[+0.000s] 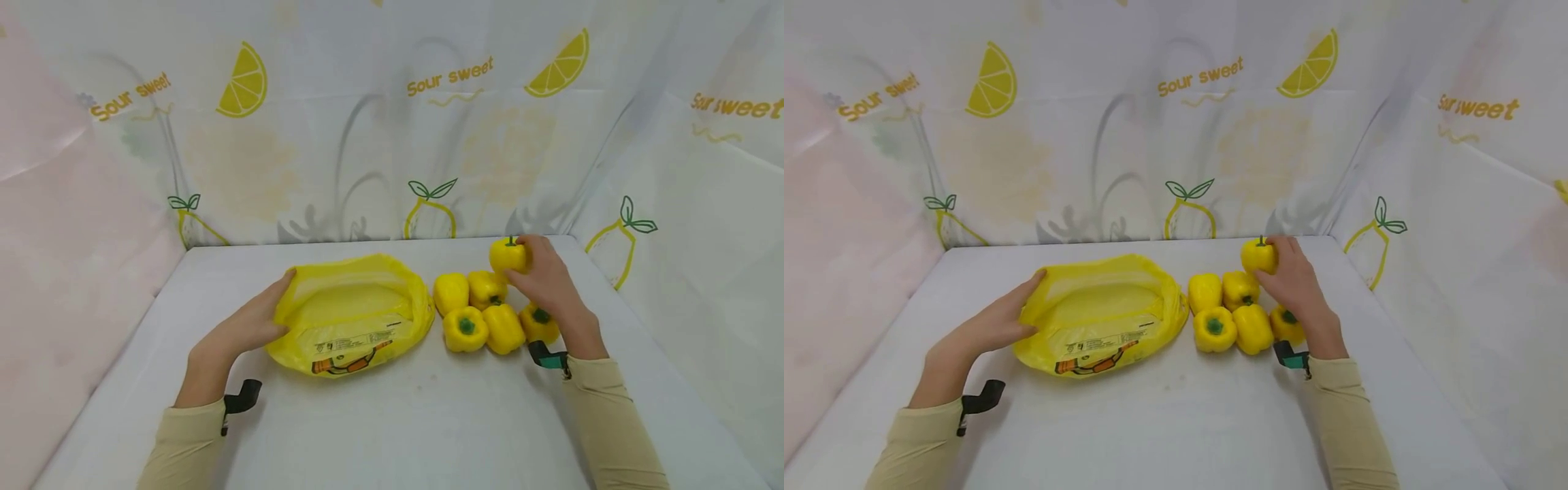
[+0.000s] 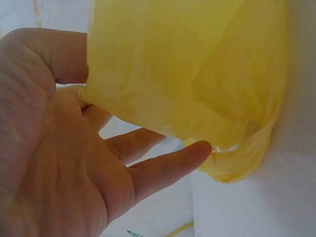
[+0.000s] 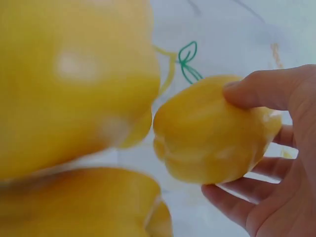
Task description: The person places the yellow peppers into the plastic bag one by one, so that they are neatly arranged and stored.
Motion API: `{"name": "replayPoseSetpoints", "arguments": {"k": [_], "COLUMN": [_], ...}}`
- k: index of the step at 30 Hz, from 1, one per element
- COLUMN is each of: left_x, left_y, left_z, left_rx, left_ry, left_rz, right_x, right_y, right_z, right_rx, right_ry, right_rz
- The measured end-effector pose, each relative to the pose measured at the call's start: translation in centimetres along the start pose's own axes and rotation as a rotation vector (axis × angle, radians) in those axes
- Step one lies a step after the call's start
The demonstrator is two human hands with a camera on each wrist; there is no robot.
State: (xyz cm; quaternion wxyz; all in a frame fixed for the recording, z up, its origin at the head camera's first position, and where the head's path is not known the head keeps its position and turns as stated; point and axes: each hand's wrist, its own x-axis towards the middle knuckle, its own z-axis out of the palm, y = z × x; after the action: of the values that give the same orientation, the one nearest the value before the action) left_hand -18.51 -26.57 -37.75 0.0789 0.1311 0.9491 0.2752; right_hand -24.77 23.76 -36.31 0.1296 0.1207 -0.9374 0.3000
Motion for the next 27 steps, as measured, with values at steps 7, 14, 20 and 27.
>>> {"name": "replayPoseSetpoints", "arguments": {"k": [7,14,20,27], "left_x": [0.3,0.4,0.4,0.7], "left_y": [0.4,0.2,0.4,0.4], "left_z": [0.5,0.6,0.5,0.8], "left_rx": [-0.004,0.021,0.033,0.035], "left_ry": [-0.012,-0.001,0.004,0.004], "left_rz": [-0.019,-0.004,-0.035,-0.045], "right_x": [0.1,-0.2,-0.4,-0.4], "right_y": [-2.6,-5.9,-8.5,-10.9], "right_z": [2.2,3.9,5.8,8.4], "right_rx": [0.132,0.259,0.315,0.316], "right_ry": [0.009,-0.059,-0.125,-0.203], "right_rz": [-0.092,-0.142,-0.202,-0.206]}}
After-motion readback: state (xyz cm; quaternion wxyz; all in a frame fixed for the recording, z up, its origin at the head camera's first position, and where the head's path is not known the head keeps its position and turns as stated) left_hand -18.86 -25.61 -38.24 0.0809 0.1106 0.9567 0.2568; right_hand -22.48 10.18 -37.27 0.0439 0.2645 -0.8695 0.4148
